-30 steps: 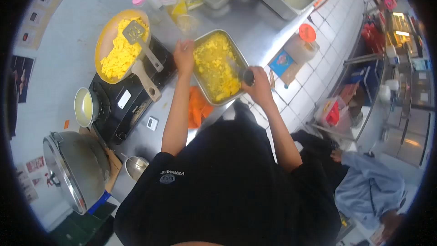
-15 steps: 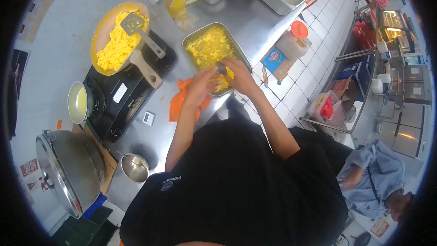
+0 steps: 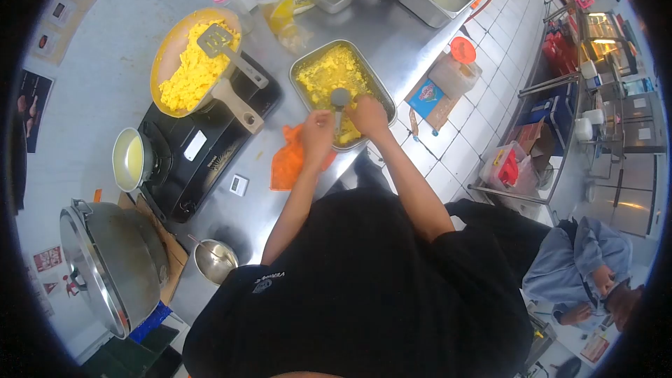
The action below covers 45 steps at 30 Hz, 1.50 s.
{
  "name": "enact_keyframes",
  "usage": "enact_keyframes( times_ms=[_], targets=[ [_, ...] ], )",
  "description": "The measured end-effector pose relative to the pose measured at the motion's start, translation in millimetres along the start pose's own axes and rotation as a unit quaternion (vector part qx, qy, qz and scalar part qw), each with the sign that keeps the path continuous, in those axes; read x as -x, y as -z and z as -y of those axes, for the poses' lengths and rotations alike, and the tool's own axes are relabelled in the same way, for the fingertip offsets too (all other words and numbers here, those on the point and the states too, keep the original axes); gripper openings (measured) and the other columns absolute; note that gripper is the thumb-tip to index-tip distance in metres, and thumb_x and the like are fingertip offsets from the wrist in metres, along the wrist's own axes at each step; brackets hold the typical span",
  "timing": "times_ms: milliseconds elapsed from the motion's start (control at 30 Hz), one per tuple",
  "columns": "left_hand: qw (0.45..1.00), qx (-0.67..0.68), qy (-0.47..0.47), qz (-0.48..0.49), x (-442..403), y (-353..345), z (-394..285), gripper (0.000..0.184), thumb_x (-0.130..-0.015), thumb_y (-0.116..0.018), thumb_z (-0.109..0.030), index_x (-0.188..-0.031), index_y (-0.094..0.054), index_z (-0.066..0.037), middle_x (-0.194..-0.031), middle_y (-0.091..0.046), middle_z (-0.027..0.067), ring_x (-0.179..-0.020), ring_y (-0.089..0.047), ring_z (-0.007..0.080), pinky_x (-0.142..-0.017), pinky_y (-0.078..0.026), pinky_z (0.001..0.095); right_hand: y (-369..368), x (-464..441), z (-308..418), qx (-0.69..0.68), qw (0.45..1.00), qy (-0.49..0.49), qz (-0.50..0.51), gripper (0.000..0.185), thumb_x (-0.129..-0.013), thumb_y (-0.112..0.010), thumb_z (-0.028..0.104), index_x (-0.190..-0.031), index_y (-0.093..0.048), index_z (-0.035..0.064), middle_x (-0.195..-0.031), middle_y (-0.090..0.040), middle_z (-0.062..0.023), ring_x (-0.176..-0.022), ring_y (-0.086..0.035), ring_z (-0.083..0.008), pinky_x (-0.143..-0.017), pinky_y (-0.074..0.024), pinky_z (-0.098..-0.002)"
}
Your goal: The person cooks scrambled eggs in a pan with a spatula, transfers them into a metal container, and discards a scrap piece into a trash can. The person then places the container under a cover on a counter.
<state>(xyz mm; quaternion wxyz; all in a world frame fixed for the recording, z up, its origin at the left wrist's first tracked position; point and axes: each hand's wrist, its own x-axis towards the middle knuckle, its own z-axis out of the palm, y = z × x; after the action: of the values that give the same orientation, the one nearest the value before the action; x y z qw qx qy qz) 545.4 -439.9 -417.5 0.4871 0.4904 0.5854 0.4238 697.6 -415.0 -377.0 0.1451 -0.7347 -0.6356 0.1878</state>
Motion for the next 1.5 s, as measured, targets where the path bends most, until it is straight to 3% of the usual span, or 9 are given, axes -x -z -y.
enact_keyframes(
  times_ms=[167,433,633,733,933,1033,1233,1433,1500],
  targets=[
    [0.986,-0.103,-0.032,-0.125,-17,17,11,0.031,-0.085,-0.067,-0.018,-0.109,-0.058,-0.001,-0.096,-0.066,0.0127,-0.086,-0.064,0.0246,-0.079,-0.050,0.0344,-9,-19,18,0.126,0.990,-0.020,0.056,0.037,-0.077,-0.072,0.034,-0.086,-0.071,-0.0023,-0.092,-0.068,-0.0252,-0.086,-0.068,-0.0378,-0.076,-0.0551,-0.0460],
    [0.992,-0.055,0.035,-0.106,-20,22,12,0.030,-0.079,-0.071,-0.015,-0.102,-0.057,-0.001,-0.085,-0.067,0.0108,-0.081,-0.066,0.0264,-0.075,-0.051,0.0383,-45,-19,32,0.139,0.990,-0.031,0.008,0.027,-0.075,-0.070,0.027,-0.081,-0.071,0.0004,-0.085,-0.068,-0.0223,-0.085,-0.068,-0.0386,-0.076,-0.0554,-0.0462],
    [0.994,-0.046,0.057,-0.075,-15,24,8,0.028,-0.079,-0.070,-0.014,-0.100,-0.057,0.000,-0.083,-0.067,0.0102,-0.079,-0.066,0.0247,-0.073,-0.052,0.0362,-48,-22,40,0.109,0.993,-0.017,-0.038,0.028,-0.079,-0.070,0.024,-0.090,-0.068,-0.0022,-0.096,-0.064,-0.0259,-0.084,-0.067,-0.0399,-0.076,-0.0541,-0.0488],
    [0.995,-0.025,0.064,-0.068,-8,20,9,0.028,-0.079,-0.069,-0.013,-0.099,-0.056,0.001,-0.083,-0.066,0.0102,-0.078,-0.066,0.0243,-0.073,-0.052,0.0359,-44,-39,45,0.065,0.995,-0.059,-0.037,0.046,-0.077,-0.076,0.031,-0.102,-0.060,-0.0038,-0.103,-0.061,-0.0255,-0.091,-0.064,-0.0427,-0.079,-0.0530,-0.0486],
    [0.997,0.005,0.055,-0.051,-10,22,9,0.028,-0.079,-0.068,-0.011,-0.100,-0.054,0.002,-0.085,-0.064,0.0108,-0.079,-0.064,0.0233,-0.075,-0.052,0.0350,-40,-56,60,0.010,0.995,-0.046,-0.087,0.050,-0.079,-0.074,0.029,-0.116,-0.055,0.0015,-0.103,-0.060,-0.0252,-0.096,-0.062,-0.0433,-0.080,-0.0510,-0.0497],
    [0.998,0.013,0.046,-0.044,-9,23,10,0.028,-0.080,-0.068,-0.009,-0.101,-0.052,0.001,-0.087,-0.064,0.0111,-0.080,-0.064,0.0233,-0.075,-0.051,0.0348,-45,-63,59,-0.010,0.994,0.017,-0.112,0.040,-0.079,-0.072,0.027,-0.106,-0.056,0.0011,-0.106,-0.058,-0.0248,-0.098,-0.060,-0.0416,-0.081,-0.0493,-0.0504],
    [0.998,0.026,0.044,-0.036,-8,25,6,0.027,-0.080,-0.067,-0.007,-0.102,-0.051,0.001,-0.088,-0.063,0.0108,-0.081,-0.064,0.0233,-0.075,-0.052,0.0349,-44,-74,72,-0.013,0.996,0.011,-0.082,0.053,-0.077,-0.074,0.028,-0.121,-0.054,0.0045,-0.114,-0.060,-0.0217,-0.100,-0.058,-0.0399,-0.088,-0.0453,-0.0517],
    [0.998,0.030,0.041,-0.027,-10,27,7,0.027,-0.084,-0.067,-0.011,-0.104,-0.053,0.001,-0.091,-0.065,0.0126,-0.084,-0.065,0.0223,-0.076,-0.052,0.0324,-56,-84,66,0.018,0.989,0.071,-0.129,0.058,-0.075,-0.076,0.027,-0.125,-0.053,0.0085,-0.103,-0.066,-0.0176,-0.097,-0.060,-0.0387,-0.089,-0.0463,-0.0489],
    [0.998,0.031,0.052,-0.019,-6,29,3,0.027,-0.084,-0.067,-0.011,-0.105,-0.053,0.001,-0.091,-0.065,0.0129,-0.084,-0.065,0.0225,-0.076,-0.052,0.0328,-61,-95,43,-0.127,0.981,0.083,-0.117,0.058,-0.074,-0.077,0.026,-0.124,-0.053,0.0082,-0.098,-0.067,-0.0172,-0.095,-0.061,-0.0391,-0.085,-0.0479,-0.0485]
  ],
)
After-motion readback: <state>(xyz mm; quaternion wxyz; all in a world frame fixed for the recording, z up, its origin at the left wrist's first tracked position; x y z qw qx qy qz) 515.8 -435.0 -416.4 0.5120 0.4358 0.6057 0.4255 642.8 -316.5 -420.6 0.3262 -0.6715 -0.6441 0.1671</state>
